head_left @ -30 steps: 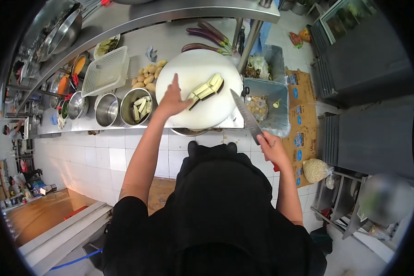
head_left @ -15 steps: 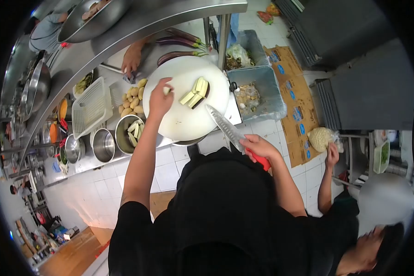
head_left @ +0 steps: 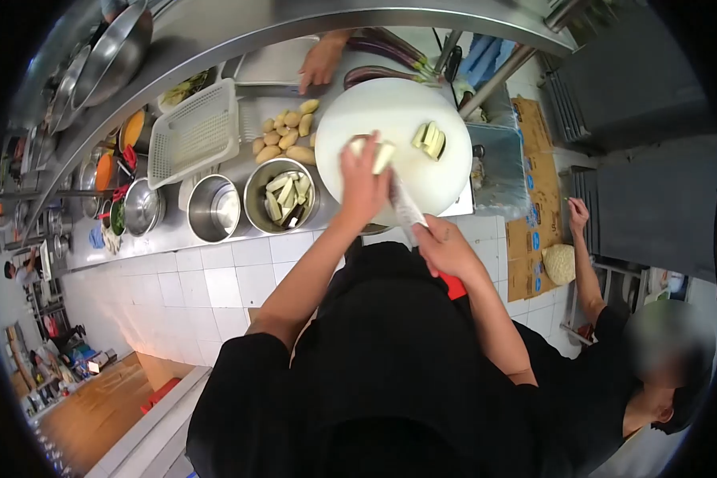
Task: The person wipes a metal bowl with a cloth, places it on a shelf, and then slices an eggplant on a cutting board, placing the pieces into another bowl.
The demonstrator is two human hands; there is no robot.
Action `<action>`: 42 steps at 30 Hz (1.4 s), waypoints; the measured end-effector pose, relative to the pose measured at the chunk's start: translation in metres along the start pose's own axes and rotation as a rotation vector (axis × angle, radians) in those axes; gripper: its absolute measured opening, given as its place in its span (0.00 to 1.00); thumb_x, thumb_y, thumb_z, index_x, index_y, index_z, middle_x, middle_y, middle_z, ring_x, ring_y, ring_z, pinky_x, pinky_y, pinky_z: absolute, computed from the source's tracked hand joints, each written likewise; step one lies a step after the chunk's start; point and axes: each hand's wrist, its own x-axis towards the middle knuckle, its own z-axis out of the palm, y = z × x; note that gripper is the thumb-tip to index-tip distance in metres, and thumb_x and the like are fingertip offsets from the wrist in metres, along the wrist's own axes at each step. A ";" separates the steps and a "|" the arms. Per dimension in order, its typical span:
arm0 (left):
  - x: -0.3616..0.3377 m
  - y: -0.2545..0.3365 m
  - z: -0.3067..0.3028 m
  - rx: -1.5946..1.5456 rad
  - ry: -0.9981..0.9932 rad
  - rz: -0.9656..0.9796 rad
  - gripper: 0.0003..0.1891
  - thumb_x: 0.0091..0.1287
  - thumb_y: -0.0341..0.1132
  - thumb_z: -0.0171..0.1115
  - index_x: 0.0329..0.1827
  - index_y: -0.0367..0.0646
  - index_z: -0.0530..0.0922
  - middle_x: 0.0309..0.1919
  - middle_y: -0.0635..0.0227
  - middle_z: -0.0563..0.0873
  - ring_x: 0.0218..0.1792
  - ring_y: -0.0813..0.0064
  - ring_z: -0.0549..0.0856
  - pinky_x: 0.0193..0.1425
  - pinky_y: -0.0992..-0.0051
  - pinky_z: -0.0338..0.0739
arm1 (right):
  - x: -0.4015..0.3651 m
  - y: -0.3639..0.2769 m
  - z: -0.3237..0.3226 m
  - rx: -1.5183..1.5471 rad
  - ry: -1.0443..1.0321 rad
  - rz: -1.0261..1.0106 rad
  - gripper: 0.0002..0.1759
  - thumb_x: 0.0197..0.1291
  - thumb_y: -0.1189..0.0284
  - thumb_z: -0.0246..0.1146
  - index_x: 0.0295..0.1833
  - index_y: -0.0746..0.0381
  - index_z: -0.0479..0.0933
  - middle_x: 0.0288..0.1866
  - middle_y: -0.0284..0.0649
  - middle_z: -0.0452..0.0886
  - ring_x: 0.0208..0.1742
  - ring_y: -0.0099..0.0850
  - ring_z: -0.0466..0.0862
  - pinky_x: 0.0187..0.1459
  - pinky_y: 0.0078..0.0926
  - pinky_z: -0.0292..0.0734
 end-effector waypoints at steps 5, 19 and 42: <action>-0.040 -0.052 -0.094 0.141 0.288 -0.201 0.31 0.73 0.33 0.65 0.79 0.37 0.70 0.68 0.34 0.73 0.68 0.36 0.74 0.77 0.50 0.67 | 0.006 -0.037 0.006 -0.303 -0.171 -0.174 0.19 0.83 0.62 0.57 0.40 0.66 0.72 0.21 0.41 0.74 0.14 0.28 0.76 0.20 0.32 0.71; 0.085 0.023 0.056 0.251 -0.470 -0.082 0.39 0.74 0.59 0.66 0.82 0.48 0.70 0.67 0.47 0.78 0.68 0.45 0.79 0.69 0.53 0.79 | -0.017 0.120 -0.099 0.416 0.083 0.094 0.17 0.83 0.59 0.58 0.51 0.63 0.79 0.22 0.33 0.74 0.14 0.25 0.74 0.16 0.27 0.71; -0.060 -0.056 -0.128 0.262 0.180 -0.116 0.31 0.78 0.35 0.62 0.82 0.35 0.69 0.70 0.42 0.75 0.71 0.44 0.75 0.77 0.55 0.69 | 0.011 0.022 0.010 -0.555 0.112 -0.498 0.12 0.74 0.64 0.62 0.42 0.62 0.77 0.28 0.53 0.83 0.32 0.55 0.84 0.38 0.54 0.78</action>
